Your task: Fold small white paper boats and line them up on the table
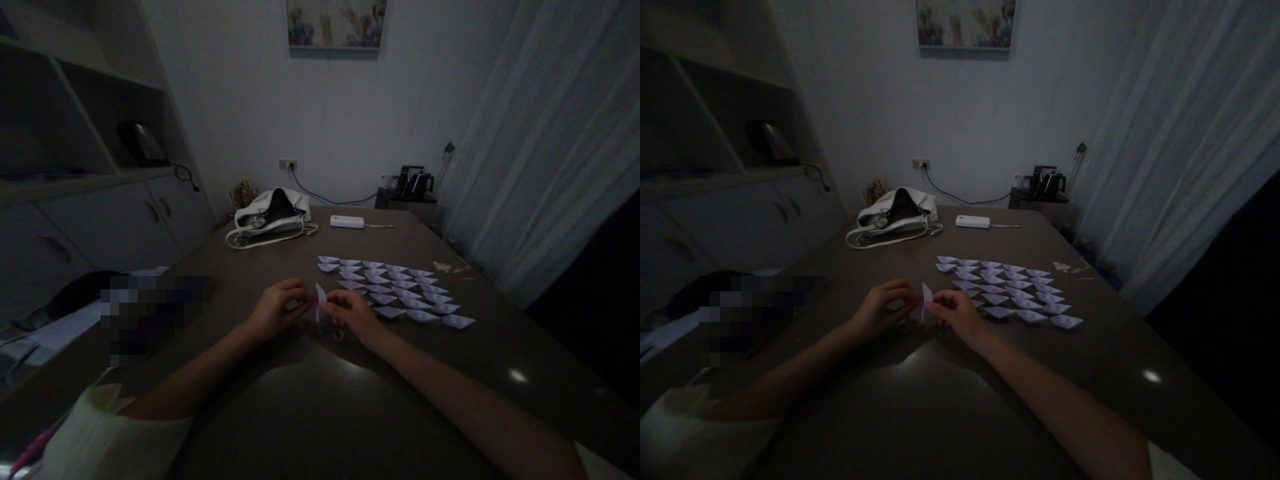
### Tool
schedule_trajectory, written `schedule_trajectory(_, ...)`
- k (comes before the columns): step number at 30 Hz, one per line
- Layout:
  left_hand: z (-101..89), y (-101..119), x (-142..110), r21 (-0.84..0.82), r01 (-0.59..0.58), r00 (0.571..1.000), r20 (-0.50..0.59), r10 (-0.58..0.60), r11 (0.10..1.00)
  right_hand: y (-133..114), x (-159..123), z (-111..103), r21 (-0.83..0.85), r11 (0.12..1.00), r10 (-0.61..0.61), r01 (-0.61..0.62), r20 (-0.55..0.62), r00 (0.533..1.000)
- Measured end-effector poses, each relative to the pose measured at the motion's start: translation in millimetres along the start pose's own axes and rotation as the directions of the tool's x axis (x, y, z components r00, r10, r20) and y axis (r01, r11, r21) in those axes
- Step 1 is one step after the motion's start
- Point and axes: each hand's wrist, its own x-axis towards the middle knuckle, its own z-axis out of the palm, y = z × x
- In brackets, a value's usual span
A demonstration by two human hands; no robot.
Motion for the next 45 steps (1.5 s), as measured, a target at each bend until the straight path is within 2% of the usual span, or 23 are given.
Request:
schedule_trajectory(8,-0.3,4.2,1.5,0.001,-0.002,1.000,0.000,0.002,1.000,-1.7,0.8,1.7,-0.069,0.997,0.014,-0.014,-0.011,1.000)
schedule_trajectory(15,1.6,2.3,0.0,0.004,0.020,1.000,-0.002,-0.020,1.000,-3.2,-0.7,2.4,-0.047,0.999,0.009,-0.010,-0.015,1.000)
schedule_trajectory(19,1.2,1.2,0.1,-0.013,0.005,1.000,0.021,-0.005,1.000,-2.1,-0.7,1.3,0.018,1.000,0.025,-0.024,-0.018,1.000)
schedule_trajectory(26,0.1,-2.4,1.8,-0.105,0.025,0.998,-0.062,-0.032,0.994,-6.6,-2.8,-1.0,0.215,0.973,0.078,-0.086,0.048,0.996)
schedule_trajectory(31,-1.9,-5.8,1.2,-0.140,0.064,0.994,-0.083,-0.076,0.988,-5.8,-5.0,1.3,0.322,0.935,0.114,-0.148,0.122,0.986)
schedule_trajectory(37,-4.4,-2.6,0.4,-0.099,0.029,0.994,-0.101,-0.039,0.995,-6.9,-6.5,1.0,0.333,0.925,0.119,-0.181,0.199,0.973)
schedule_trajectory(45,0.0,-2.2,-0.5,-0.077,0.012,0.998,-0.059,-0.016,0.997,-5.1,-4.0,3.0,0.344,0.920,0.170,-0.190,0.086,0.982)
